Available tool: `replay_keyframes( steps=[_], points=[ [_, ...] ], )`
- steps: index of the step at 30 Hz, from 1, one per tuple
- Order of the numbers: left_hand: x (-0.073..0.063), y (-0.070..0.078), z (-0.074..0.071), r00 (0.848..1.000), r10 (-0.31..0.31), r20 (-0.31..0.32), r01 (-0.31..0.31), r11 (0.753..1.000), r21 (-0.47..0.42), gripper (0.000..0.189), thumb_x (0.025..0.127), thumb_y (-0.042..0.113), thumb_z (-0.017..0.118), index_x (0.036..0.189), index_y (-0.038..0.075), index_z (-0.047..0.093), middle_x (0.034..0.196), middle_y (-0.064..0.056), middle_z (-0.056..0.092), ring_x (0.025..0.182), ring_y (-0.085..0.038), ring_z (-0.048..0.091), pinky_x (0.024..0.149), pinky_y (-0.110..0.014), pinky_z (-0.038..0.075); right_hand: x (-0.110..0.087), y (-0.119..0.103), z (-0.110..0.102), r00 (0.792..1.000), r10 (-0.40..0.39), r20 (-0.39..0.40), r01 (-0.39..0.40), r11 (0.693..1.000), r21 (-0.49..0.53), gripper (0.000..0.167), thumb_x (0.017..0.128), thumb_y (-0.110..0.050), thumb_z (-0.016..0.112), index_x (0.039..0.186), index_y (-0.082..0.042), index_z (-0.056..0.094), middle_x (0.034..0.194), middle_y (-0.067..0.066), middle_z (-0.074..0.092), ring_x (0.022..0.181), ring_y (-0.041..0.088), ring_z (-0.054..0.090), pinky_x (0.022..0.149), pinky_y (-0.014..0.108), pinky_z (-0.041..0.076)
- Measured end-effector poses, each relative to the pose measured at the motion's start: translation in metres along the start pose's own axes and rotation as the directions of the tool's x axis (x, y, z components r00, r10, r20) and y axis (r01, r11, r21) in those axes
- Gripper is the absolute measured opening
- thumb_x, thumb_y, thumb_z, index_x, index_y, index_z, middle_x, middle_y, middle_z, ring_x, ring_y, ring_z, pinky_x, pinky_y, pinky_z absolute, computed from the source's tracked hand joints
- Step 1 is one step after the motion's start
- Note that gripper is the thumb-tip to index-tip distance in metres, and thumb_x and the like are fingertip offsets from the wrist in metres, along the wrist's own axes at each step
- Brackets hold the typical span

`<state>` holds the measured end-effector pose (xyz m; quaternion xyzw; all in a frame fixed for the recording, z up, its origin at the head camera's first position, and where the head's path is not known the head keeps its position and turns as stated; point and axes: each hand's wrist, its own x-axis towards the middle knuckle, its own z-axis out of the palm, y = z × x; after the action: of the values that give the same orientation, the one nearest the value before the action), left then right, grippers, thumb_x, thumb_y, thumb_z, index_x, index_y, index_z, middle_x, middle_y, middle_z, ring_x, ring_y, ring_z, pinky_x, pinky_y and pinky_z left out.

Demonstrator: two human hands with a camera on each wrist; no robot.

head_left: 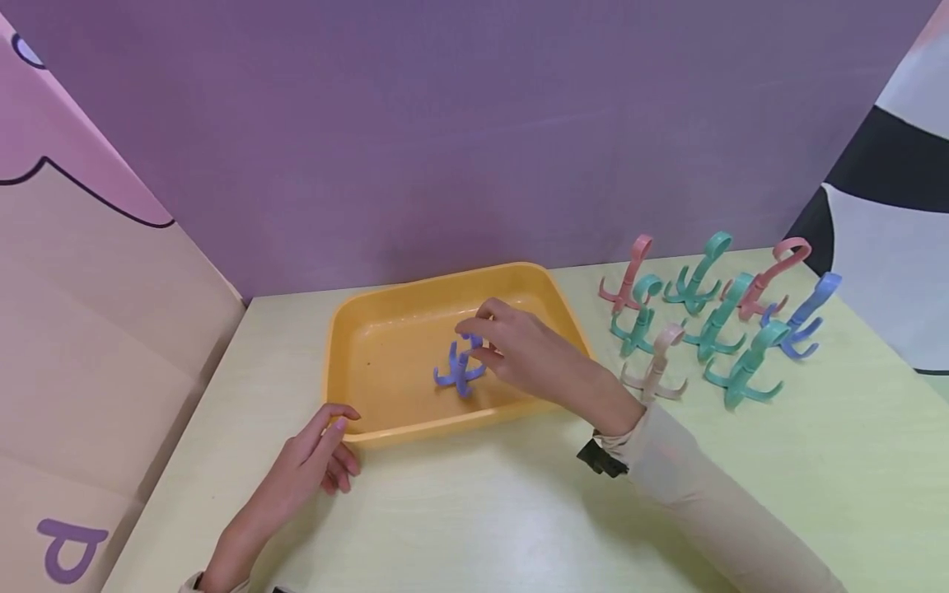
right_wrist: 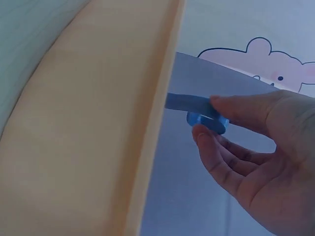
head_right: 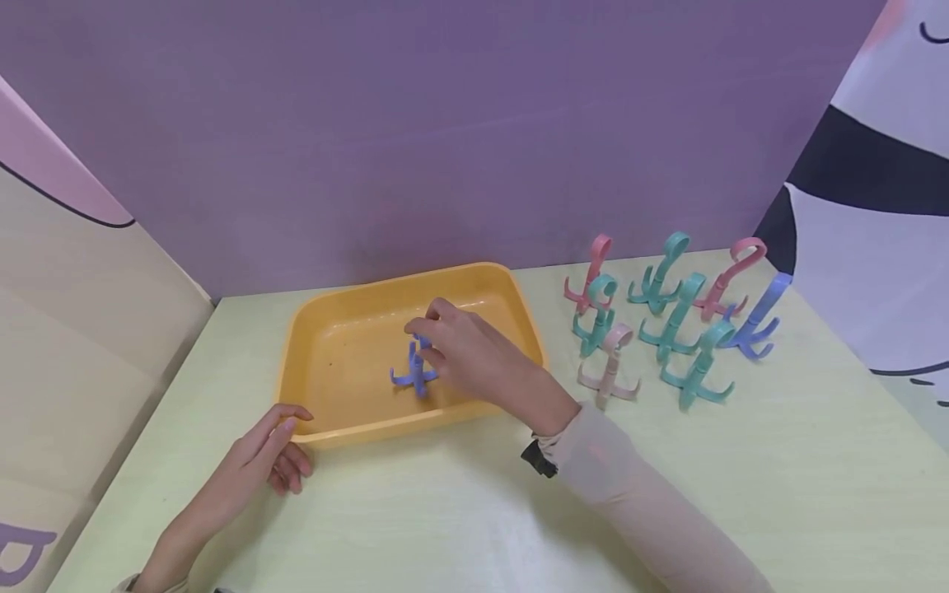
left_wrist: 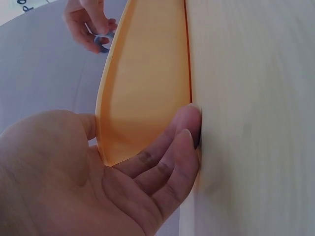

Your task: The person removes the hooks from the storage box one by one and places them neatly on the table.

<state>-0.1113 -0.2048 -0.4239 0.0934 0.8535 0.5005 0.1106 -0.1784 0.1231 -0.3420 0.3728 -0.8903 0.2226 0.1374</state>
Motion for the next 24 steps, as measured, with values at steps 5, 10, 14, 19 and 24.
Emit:
replay_keyframes(
  steps=[5,10,14,19,24],
  points=[
    [0.000,-0.001,0.000,1.000,0.000,-0.003,0.000,1.000,-0.008,0.037,0.109,0.043,0.032,0.130,0.017,0.048,0.080,-0.013,0.067,0.061,-0.027,0.066,0.056,-0.035,0.056,0.002,0.004,0.004,0.998,-0.039,-0.048,0.037,0.999,-0.030,0.036,0.090,-0.006,0.073,0.125,-0.002,0.064,0.099,0.010,0.062,0.075,0.016,0.058,0.064,0.022,0.052],
    [0.000,-0.001,0.000,1.000,0.004,-0.003,-0.004,1.000,-0.003,0.036,0.109,0.043,0.032,0.130,0.018,0.048,0.080,-0.013,0.067,0.061,-0.027,0.066,0.056,-0.035,0.056,0.003,0.006,0.008,0.996,-0.071,-0.051,0.069,0.997,-0.041,0.043,0.091,-0.010,0.075,0.131,-0.003,0.061,0.112,0.011,0.064,0.098,0.023,0.062,0.083,0.032,0.055],
    [0.000,-0.001,0.000,1.000,0.002,-0.001,-0.002,1.000,-0.001,0.037,0.109,0.044,0.032,0.130,0.018,0.048,0.081,-0.012,0.067,0.062,-0.027,0.066,0.056,-0.035,0.057,0.003,0.005,0.011,0.997,-0.066,0.027,0.064,0.996,0.057,0.053,0.094,-0.012,0.071,0.143,-0.007,0.051,0.136,0.009,0.058,0.128,0.027,0.052,0.105,0.042,0.046],
    [0.000,0.000,0.000,1.000,0.002,-0.005,-0.002,1.000,-0.001,0.038,0.109,0.045,0.032,0.130,0.018,0.048,0.081,-0.012,0.067,0.062,-0.027,0.066,0.057,-0.035,0.056,0.004,0.002,0.014,0.992,-0.046,0.116,0.027,0.988,0.154,0.046,0.096,-0.011,0.065,0.141,-0.006,0.053,0.141,0.006,0.056,0.135,0.026,0.047,0.111,0.042,0.040],
    [-0.001,0.000,0.000,1.000,-0.001,-0.008,0.001,1.000,0.001,0.037,0.109,0.044,0.032,0.130,0.019,0.048,0.081,-0.012,0.067,0.062,-0.027,0.066,0.057,-0.035,0.056,0.003,-0.003,0.016,0.993,-0.029,0.112,0.014,0.991,0.137,0.047,0.098,-0.027,0.064,0.138,-0.004,0.055,0.128,0.006,0.064,0.117,0.021,0.061,0.103,0.038,0.047]
  ],
)
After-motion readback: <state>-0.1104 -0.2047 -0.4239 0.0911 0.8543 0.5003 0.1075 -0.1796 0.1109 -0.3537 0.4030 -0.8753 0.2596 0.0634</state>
